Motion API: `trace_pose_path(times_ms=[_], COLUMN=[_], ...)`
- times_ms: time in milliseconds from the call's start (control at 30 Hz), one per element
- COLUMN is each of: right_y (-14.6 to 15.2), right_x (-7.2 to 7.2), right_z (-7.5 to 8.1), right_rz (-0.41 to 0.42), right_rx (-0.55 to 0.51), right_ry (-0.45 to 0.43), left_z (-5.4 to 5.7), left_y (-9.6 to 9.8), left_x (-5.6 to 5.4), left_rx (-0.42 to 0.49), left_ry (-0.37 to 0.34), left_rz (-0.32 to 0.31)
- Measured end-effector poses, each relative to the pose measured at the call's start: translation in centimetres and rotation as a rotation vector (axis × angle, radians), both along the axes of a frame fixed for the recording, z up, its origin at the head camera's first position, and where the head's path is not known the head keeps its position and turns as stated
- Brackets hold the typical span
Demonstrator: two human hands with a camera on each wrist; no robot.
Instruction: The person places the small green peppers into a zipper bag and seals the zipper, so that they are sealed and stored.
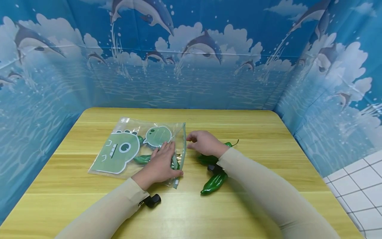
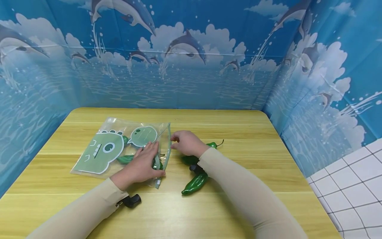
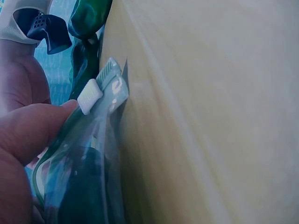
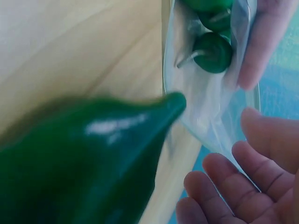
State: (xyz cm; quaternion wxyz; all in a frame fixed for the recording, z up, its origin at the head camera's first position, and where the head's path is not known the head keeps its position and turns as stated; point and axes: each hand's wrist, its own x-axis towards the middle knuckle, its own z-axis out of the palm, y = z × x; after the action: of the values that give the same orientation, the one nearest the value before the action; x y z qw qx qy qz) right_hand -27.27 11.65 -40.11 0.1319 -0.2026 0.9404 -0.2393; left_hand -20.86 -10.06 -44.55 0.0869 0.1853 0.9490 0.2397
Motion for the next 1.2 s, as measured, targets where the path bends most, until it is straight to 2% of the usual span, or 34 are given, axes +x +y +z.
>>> trace_pose_path(times_ms=[500, 700, 1200], right_y=[2.6, 3.3, 6.4], right_x=[-0.1, -0.2, -0.1], right_z=[0.7, 0.7, 0.7], right_rz=[0.024, 0.010, 0.053], right_rx=[-0.008, -0.021, -0.010], right_ry=[-0.040, -0.083, -0.102], left_z=[0.3, 0.3, 0.1], left_y=[0.0, 0.1, 0.0], left_x=[0.3, 0.3, 0.2], left_rx=[0.004, 0.003, 0.004], left_ry=[-0.015, -0.015, -0.008], left_rz=[0.001, 0.002, 0.003])
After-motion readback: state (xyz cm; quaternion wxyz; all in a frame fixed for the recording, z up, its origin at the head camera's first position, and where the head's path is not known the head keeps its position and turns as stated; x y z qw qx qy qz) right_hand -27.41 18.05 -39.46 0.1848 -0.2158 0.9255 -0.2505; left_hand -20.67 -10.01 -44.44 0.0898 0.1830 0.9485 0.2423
